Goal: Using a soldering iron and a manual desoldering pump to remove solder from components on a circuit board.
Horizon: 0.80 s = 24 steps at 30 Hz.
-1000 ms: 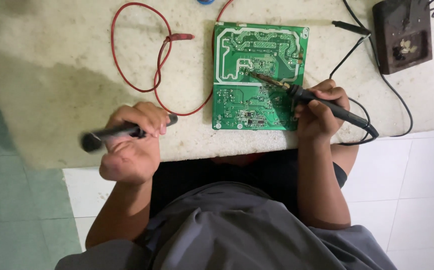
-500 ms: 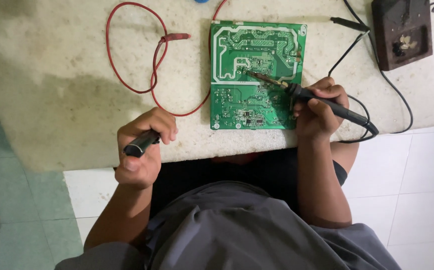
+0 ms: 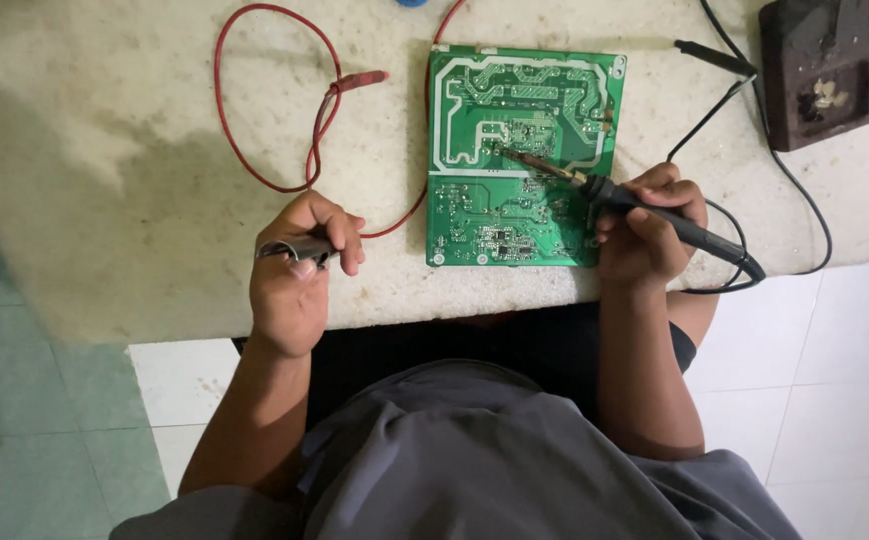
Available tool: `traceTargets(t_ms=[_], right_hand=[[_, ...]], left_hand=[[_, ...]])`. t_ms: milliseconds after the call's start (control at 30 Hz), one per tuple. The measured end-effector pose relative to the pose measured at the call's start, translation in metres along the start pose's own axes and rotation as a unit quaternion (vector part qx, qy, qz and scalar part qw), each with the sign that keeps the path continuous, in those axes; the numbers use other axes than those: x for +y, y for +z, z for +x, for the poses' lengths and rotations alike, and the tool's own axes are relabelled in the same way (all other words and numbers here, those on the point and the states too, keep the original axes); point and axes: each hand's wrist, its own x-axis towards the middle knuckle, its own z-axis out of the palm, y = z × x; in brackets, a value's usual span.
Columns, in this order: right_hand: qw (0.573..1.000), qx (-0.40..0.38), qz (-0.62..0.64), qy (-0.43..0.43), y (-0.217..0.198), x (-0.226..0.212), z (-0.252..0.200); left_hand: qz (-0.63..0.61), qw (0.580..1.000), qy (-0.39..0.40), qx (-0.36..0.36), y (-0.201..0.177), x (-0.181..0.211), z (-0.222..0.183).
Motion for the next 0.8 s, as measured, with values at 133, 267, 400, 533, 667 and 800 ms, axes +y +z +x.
traceTargets(t_ms=[133, 267, 400, 533, 667, 800], right_hand=[[1.000, -0.004, -0.003, 0.006, 0.001, -0.001, 0.000], [1.000, -0.004, -0.002, 0.007, 0.000, 0.001, 0.001], [1.000, 0.002, -0.010, 0.003, 0.005, -0.001, 0.001], [1.000, 0.001, 0.000, 0.006, 0.003, -0.001, 0.002], [1.000, 0.014, 0.016, 0.003, 0.012, -0.001, 0.002], [0.999, 0.025, 0.033, 0.031, 0.014, -0.004, 0.003]], left_hand=[[-0.002, 0.999, 0.037, 0.014, -0.007, -0.007, 0.002], [-0.038, 0.998, 0.043, 0.026, -0.016, -0.006, 0.001], [-0.014, 0.994, 0.087, 0.059, -0.015, -0.006, -0.004], [-0.001, 0.992, 0.110, 0.060, -0.013, 0.001, -0.009], [0.122, 0.977, 0.131, 0.113, -0.027, 0.001, -0.010], [-0.102, 0.949, 0.056, 0.292, -0.077, -0.048, -0.006]])
